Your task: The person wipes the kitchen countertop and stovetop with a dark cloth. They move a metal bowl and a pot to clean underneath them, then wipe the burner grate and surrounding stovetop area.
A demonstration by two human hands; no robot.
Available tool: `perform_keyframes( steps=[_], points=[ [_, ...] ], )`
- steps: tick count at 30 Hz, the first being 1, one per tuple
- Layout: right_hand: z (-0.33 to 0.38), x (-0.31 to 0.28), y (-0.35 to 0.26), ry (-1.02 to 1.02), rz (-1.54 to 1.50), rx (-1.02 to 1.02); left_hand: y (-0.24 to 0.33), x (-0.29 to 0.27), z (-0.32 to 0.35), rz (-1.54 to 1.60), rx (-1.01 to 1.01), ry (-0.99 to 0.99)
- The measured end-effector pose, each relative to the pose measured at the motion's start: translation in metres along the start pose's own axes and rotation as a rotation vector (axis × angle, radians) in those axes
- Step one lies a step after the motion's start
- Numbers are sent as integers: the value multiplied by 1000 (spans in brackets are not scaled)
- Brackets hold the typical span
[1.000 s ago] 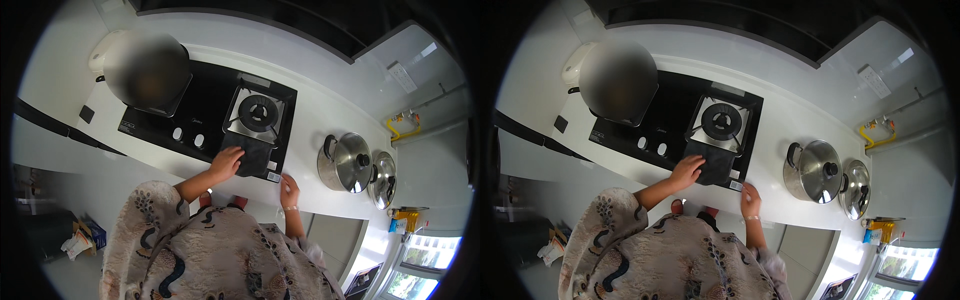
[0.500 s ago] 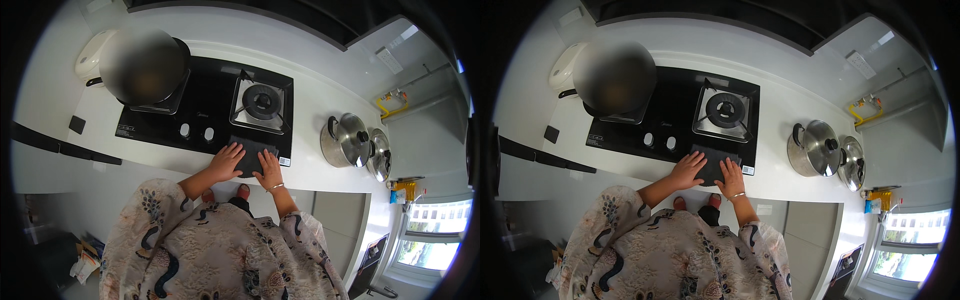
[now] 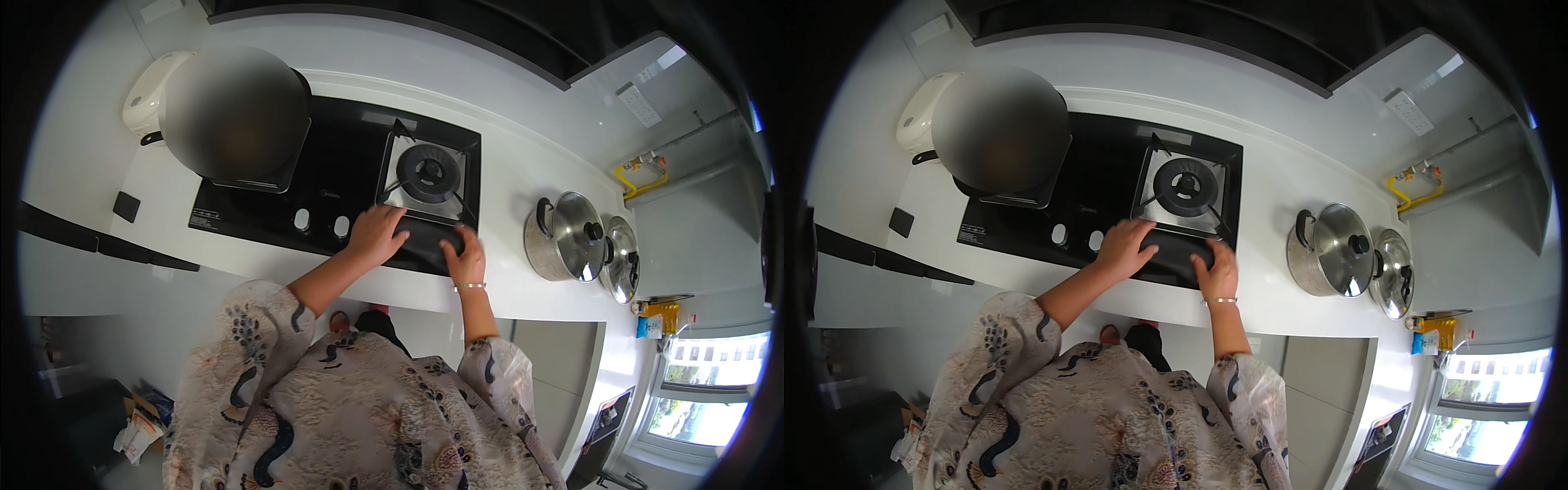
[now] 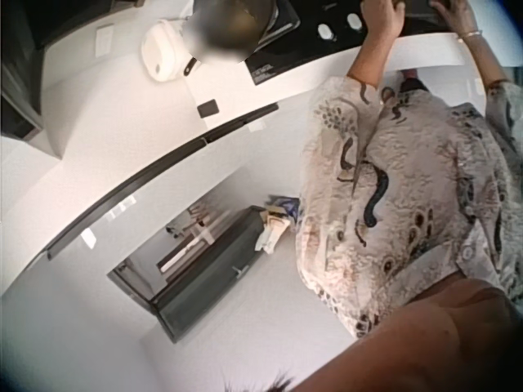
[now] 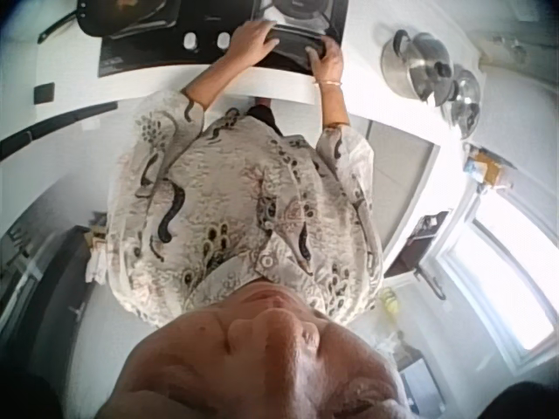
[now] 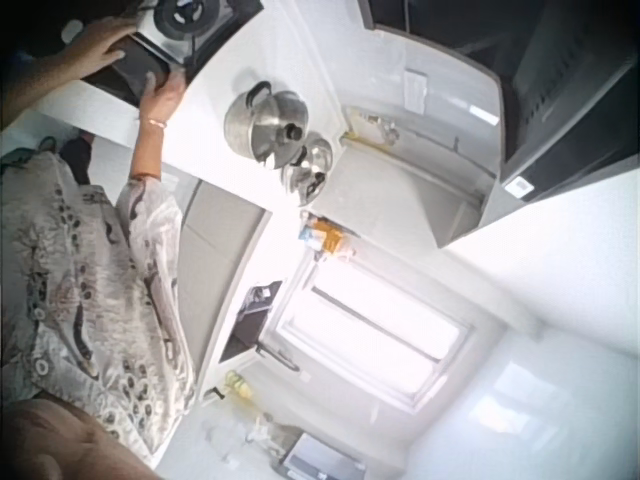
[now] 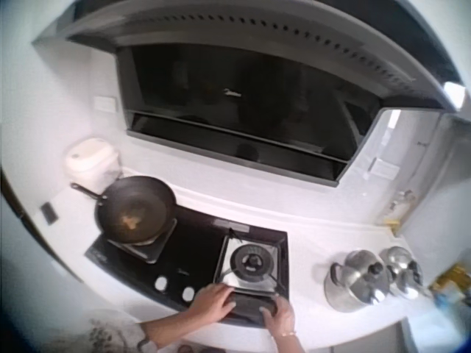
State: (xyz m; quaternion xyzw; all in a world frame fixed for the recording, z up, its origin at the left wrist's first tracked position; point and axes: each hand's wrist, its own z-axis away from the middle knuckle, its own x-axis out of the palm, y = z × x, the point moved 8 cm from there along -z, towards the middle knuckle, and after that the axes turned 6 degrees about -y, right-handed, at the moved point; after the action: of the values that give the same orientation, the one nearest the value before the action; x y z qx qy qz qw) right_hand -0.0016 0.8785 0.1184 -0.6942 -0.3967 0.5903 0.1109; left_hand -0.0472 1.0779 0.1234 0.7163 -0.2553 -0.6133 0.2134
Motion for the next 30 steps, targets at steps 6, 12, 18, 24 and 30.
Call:
perform_keyframes(
  steps=[6,12,18,24,30],
  points=[
    [8,56,20,-101,176,-219,-8,73,4,-99,179,-117],
    [-8,90,30,-318,382,-165,-23,89,-25,-241,56,-133],
    [-24,98,32,-318,416,-95,-27,79,-39,-272,79,-25],
    [-20,93,29,-278,344,-132,-26,83,-39,-274,120,23],
    [27,76,20,-307,237,-201,-29,103,4,-181,78,-236]
  ],
)
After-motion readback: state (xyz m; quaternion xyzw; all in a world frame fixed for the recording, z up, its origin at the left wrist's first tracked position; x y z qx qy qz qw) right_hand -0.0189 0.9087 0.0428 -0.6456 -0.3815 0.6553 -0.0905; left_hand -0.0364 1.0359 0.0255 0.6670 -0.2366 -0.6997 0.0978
